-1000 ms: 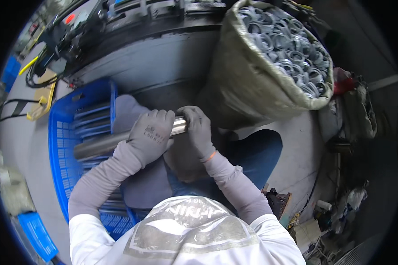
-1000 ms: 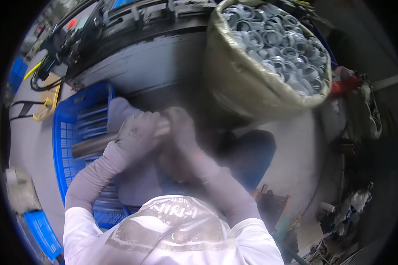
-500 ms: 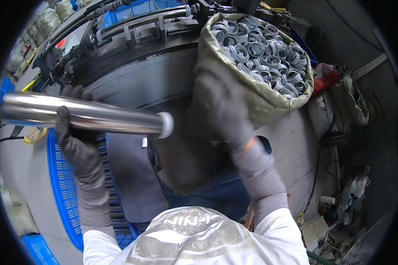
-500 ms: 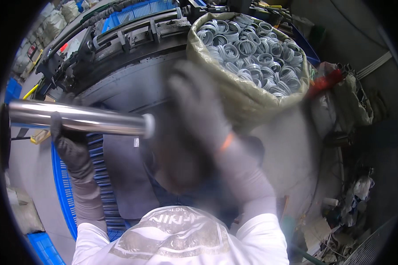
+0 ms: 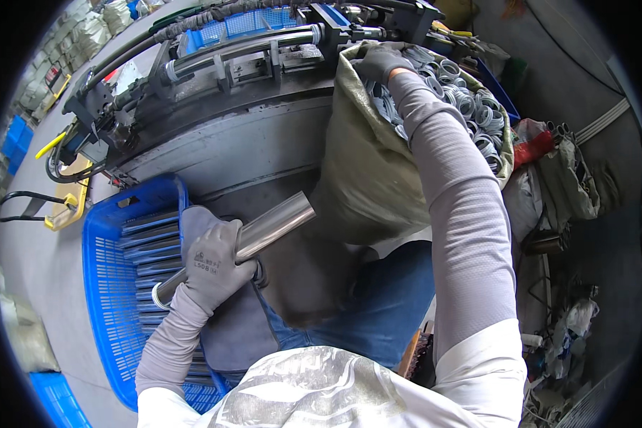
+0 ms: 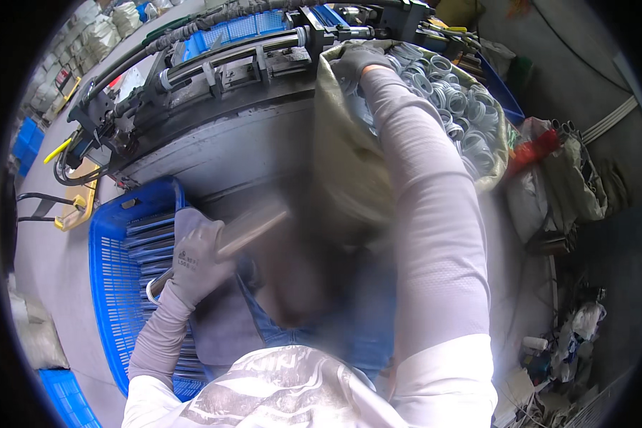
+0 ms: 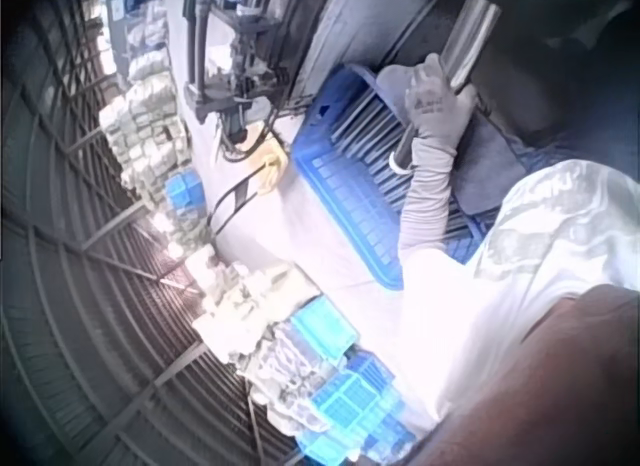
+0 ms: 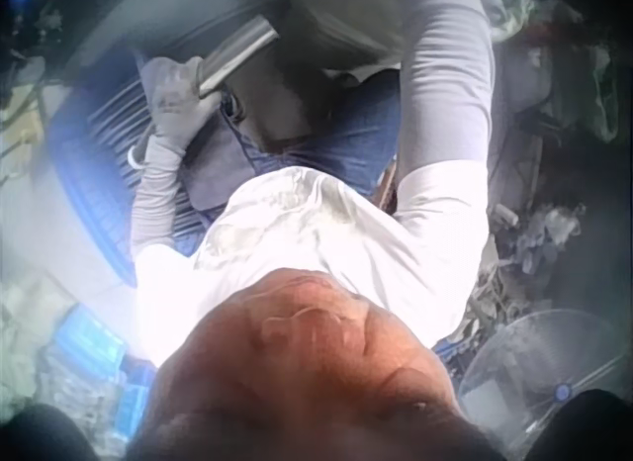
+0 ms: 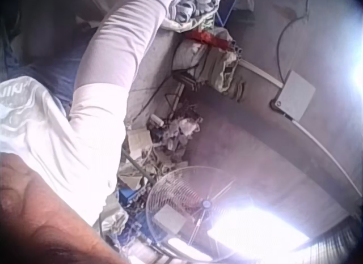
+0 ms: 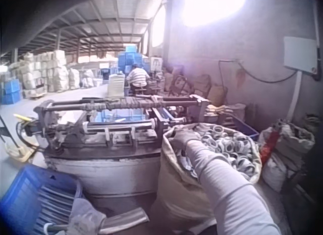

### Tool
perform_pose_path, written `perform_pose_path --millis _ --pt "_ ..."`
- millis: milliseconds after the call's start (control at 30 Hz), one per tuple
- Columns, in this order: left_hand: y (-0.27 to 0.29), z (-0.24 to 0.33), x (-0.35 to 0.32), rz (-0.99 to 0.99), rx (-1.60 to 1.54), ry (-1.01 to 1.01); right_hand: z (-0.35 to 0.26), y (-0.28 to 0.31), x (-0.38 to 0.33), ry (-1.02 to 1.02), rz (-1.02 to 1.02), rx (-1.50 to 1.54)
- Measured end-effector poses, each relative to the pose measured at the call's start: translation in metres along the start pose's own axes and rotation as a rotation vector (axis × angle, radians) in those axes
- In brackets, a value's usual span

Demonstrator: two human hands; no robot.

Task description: The recorder is assembling metal rings onto metal tubes and placing them into a machine and storage baskets in a factory setting.

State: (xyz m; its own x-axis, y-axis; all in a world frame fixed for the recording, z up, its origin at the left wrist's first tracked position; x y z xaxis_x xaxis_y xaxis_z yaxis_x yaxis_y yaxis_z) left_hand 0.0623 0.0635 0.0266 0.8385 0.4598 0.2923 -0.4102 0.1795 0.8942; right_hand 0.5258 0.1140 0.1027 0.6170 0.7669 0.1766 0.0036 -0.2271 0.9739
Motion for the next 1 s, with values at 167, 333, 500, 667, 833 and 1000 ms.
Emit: perform_pose_path --millis 167,333,500,667,833,1000 --pt "-0.011 -0.013 0.000 -0.095 0.066 0.068 -0.021 0.001 -0.033 0.162 0.019 -0.122" --pt "-0.008 -0.010 0.000 -0.060 0.043 0.015 0.031 0.039 -0.105 0.196 -0.034 0.134" --pt "-0.012 -0.013 -0.001 -0.084 0.034 -0.008 0.067 0.052 -0.170 0.197 -0.029 0.125" --pt "-0.008 -0.003 -0.001 -0.096 0.032 -0.038 0.069 0.087 -0.235 0.255 0.342 0.244" --pt "-0.002 -0.006 -0.011 -0.014 -0.019 -0.071 -0.004 0.077 -0.308 -0.057 0.213 1.401" --pt "0.013 0.007 -0.008 0.103 -0.061 -0.148 -0.031 -0.024 -0.320 -0.127 -0.013 1.747"
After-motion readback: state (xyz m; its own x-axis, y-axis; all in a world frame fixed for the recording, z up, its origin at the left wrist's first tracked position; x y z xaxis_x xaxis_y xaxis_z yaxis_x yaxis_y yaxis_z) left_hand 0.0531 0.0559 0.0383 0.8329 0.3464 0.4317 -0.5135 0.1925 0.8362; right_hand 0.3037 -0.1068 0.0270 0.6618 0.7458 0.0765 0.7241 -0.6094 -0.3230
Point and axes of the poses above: each hand's wrist, its own x-axis towards the middle knuckle, its own y-axis out of the back of the hand, z = x × y, the point moved 10 cm from there along x, towards the middle knuckle, and after that the axes turned 2 degrees about z, right-handed, at the moved point
